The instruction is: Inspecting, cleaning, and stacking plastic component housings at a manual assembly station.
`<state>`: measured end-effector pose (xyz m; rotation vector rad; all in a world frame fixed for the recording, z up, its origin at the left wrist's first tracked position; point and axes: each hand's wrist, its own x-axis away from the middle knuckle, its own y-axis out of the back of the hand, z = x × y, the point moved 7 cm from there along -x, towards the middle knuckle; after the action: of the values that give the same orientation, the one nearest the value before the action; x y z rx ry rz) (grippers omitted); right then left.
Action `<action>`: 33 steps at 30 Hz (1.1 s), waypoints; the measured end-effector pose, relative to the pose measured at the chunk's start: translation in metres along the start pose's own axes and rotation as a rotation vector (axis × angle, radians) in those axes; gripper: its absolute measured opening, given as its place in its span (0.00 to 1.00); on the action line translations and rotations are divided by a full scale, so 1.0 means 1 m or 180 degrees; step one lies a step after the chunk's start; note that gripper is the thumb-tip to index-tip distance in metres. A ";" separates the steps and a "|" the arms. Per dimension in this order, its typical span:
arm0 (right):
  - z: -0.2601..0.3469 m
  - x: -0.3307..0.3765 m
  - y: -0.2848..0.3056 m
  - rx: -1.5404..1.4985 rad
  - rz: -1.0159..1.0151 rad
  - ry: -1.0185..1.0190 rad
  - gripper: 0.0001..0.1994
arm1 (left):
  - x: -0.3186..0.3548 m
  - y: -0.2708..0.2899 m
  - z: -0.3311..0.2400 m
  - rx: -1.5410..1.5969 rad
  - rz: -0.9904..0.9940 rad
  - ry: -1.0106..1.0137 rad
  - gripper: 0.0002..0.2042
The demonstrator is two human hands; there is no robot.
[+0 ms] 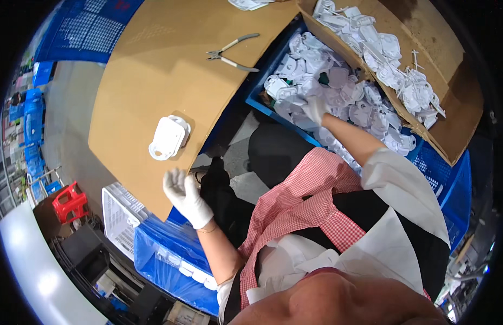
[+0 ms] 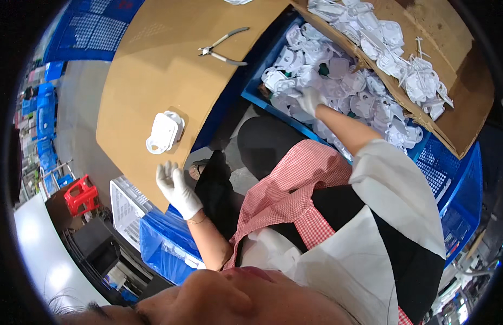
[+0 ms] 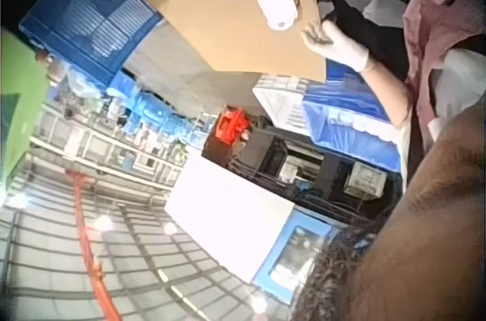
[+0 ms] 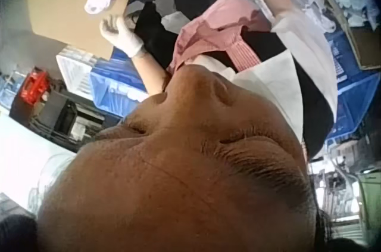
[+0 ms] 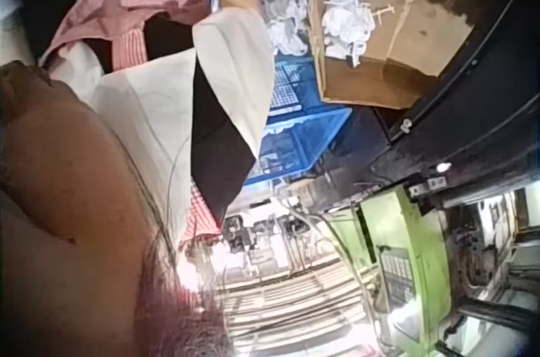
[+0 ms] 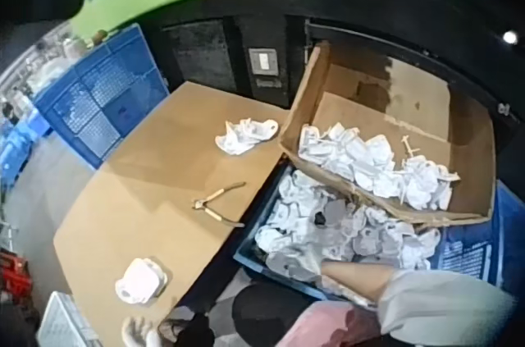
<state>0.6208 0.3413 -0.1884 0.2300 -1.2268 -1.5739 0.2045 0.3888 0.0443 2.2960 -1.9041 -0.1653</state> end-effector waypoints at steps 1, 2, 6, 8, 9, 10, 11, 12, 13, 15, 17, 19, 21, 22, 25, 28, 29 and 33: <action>-0.001 0.011 0.024 -0.0558 -0.0294 -0.0007 0.15 | 0.006 -0.011 -0.002 0.0295 0.0126 0.0211 0.26; -0.002 0.024 0.046 -0.1121 -0.0568 -0.0003 0.14 | 0.013 -0.022 -0.003 0.0585 0.0243 0.0420 0.27; 0.109 0.120 0.149 -0.1871 -0.0513 0.0521 0.11 | 0.055 -0.073 -0.035 0.1347 0.1419 0.0881 0.44; 0.164 0.162 0.160 -0.2371 -0.0345 0.1356 0.09 | 0.071 -0.088 -0.050 0.0865 0.1598 0.0557 0.58; 0.192 0.180 0.159 -0.2191 -0.0095 0.1780 0.08 | 0.074 -0.091 -0.056 0.0784 0.1721 -0.0003 0.62; 0.221 0.196 0.155 -0.2121 0.0265 0.2252 0.07 | 0.078 -0.087 -0.064 0.0535 0.1754 -0.0542 0.65; 0.239 0.210 0.146 -0.2247 0.0780 0.1997 0.06 | 0.078 -0.085 -0.066 0.0029 0.1677 -0.1316 0.66; 0.255 0.224 0.136 -0.2358 0.1293 0.1723 0.06 | 0.077 -0.078 -0.077 -0.0254 0.1280 -0.1758 0.63; 0.271 0.236 0.132 -0.2652 0.1580 0.1890 0.07 | 0.079 -0.071 -0.081 -0.0333 0.1176 -0.1743 0.63; 0.295 0.250 0.123 -0.2667 0.1709 0.2485 0.09 | 0.073 -0.052 -0.074 0.1168 0.1183 -0.0565 0.50; 0.312 0.260 0.118 -0.2665 0.1872 0.2738 0.09 | 0.073 -0.038 -0.063 0.2674 0.1105 0.0603 0.37; 0.322 0.269 0.110 -0.2559 0.2566 0.2509 0.12 | 0.072 -0.035 -0.045 0.3979 0.1377 0.1630 0.29; 0.319 0.266 0.111 -0.2526 0.2096 0.3005 0.18 | 0.079 -0.012 -0.058 0.2313 0.1061 0.0151 0.33; 0.321 0.265 0.122 -0.2159 0.1612 0.3424 0.20 | 0.081 -0.006 -0.080 0.1768 0.1088 -0.0656 0.35; 0.319 0.267 0.132 -0.1367 0.0885 0.3493 0.18 | 0.078 0.010 -0.071 0.0640 0.0625 -0.0696 0.40; 0.319 0.272 0.126 -0.1054 0.0712 0.3417 0.17 | 0.075 0.011 -0.070 -0.0687 0.0638 -0.1008 0.41; 0.320 0.273 0.126 -0.1054 0.0609 0.3435 0.16 | 0.076 0.013 -0.076 -0.0058 0.0514 -0.0996 0.41; 0.326 0.278 0.125 -0.1031 0.0546 0.3482 0.15 | 0.074 0.020 -0.082 0.0160 0.0472 -0.1363 0.41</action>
<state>0.3628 0.3181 0.1743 0.6449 -0.1317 -1.1640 0.2141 0.3163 0.1296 2.2774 -2.2876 -0.6431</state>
